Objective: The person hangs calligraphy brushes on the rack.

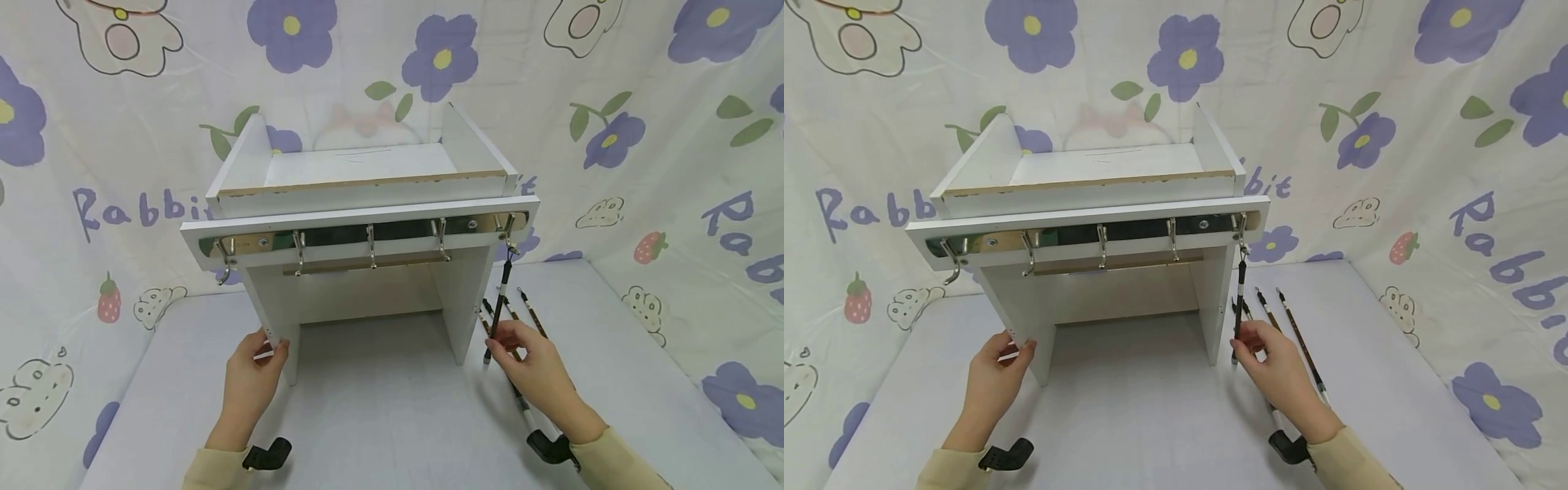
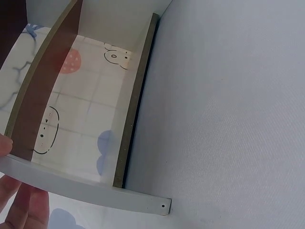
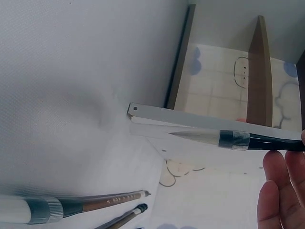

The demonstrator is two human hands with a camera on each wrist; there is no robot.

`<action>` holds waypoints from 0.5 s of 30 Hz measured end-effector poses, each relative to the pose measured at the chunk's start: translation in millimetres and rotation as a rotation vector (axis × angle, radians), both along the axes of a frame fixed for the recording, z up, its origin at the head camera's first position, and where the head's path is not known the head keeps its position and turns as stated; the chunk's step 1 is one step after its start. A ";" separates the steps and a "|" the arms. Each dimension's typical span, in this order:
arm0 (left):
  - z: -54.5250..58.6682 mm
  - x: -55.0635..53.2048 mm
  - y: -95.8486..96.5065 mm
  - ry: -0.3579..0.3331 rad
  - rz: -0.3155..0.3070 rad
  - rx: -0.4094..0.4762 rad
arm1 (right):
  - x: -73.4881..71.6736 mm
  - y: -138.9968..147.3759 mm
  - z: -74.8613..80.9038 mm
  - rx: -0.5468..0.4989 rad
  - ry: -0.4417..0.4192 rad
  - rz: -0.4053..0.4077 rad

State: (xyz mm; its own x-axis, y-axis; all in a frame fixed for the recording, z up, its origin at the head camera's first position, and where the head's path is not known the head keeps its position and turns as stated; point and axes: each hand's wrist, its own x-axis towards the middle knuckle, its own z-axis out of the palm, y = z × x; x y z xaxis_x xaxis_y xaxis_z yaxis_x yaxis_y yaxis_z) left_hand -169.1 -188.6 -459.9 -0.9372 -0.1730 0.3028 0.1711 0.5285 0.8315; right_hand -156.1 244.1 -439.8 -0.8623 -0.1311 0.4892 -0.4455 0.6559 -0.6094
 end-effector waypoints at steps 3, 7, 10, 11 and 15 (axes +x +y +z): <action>0.1 0.1 -0.2 -0.002 -0.001 -0.003 | -0.4 -0.2 -0.1 0.001 0.002 -0.001; -0.1 0.3 -0.4 -0.003 -0.002 -0.008 | -1.0 -0.5 -0.1 0.004 -0.001 0.001; -0.3 0.2 -0.6 -0.002 -0.003 -0.010 | -1.2 -0.8 -0.1 0.004 -0.007 0.001; -0.4 0.1 -0.6 -0.002 -0.004 -0.009 | -1.1 -0.9 -0.1 0.005 -0.008 0.001; -0.7 -0.3 -0.6 -0.004 -0.006 -0.009 | -1.2 -1.1 -0.1 0.009 -0.004 -0.002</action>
